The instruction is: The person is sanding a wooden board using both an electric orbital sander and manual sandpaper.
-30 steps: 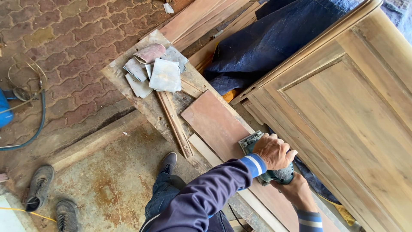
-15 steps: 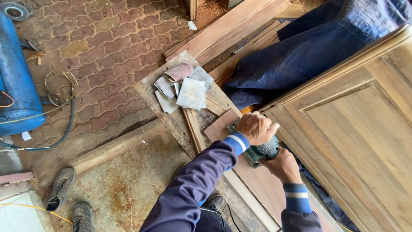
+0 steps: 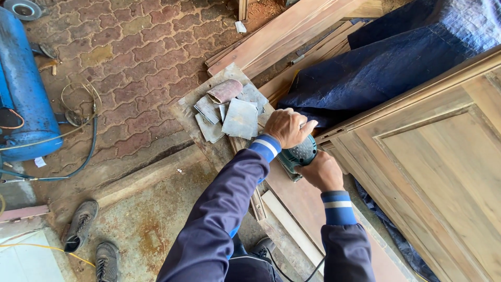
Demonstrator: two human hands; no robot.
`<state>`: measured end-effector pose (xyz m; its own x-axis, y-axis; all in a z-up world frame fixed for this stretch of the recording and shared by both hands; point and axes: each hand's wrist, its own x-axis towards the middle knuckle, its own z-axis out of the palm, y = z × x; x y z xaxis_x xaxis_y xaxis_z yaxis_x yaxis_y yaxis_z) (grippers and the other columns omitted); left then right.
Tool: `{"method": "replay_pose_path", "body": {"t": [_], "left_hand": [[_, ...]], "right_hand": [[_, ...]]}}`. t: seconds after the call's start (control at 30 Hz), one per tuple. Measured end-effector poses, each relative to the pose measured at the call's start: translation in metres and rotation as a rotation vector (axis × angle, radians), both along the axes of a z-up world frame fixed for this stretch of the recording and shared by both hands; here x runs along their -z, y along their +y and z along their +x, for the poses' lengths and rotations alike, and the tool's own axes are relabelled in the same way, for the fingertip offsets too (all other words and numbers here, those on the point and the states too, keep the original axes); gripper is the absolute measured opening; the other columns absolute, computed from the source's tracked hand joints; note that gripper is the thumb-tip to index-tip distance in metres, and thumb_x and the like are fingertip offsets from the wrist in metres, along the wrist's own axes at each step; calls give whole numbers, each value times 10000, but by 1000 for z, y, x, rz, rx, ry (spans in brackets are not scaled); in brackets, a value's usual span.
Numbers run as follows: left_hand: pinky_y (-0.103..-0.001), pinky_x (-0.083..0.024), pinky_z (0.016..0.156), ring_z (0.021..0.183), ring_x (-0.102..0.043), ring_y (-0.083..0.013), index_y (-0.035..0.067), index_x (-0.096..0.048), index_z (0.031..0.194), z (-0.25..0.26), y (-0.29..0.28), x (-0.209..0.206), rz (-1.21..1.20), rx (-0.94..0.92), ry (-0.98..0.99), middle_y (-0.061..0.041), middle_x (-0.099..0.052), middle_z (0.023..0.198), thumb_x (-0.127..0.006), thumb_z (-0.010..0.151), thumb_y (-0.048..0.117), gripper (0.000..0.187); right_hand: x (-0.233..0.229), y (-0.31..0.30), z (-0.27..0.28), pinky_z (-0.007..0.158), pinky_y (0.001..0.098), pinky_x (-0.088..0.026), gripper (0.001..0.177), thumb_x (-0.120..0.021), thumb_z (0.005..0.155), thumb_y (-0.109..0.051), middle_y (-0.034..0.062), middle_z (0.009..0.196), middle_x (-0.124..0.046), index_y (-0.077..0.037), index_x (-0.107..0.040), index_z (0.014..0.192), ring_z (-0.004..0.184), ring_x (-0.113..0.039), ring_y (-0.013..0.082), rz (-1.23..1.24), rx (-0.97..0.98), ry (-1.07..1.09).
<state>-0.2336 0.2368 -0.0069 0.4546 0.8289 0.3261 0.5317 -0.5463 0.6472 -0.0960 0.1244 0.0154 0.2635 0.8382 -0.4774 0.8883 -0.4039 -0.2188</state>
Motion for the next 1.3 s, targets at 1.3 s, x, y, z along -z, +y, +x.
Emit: {"method": "replay_pose_path", "body": {"t": [1.3], "left_hand": [[-480,-514,861,897,-694,-333,66,-758,785,256,-344,-6,-213,298,43,-181,-753,840,-519,998,515,552]], "right_hand": [[36,-386,276,731,391,-623,534,-969,592,-352,147,810,-825,-24,-769,963,729,-793,255,-57,416,140]]}}
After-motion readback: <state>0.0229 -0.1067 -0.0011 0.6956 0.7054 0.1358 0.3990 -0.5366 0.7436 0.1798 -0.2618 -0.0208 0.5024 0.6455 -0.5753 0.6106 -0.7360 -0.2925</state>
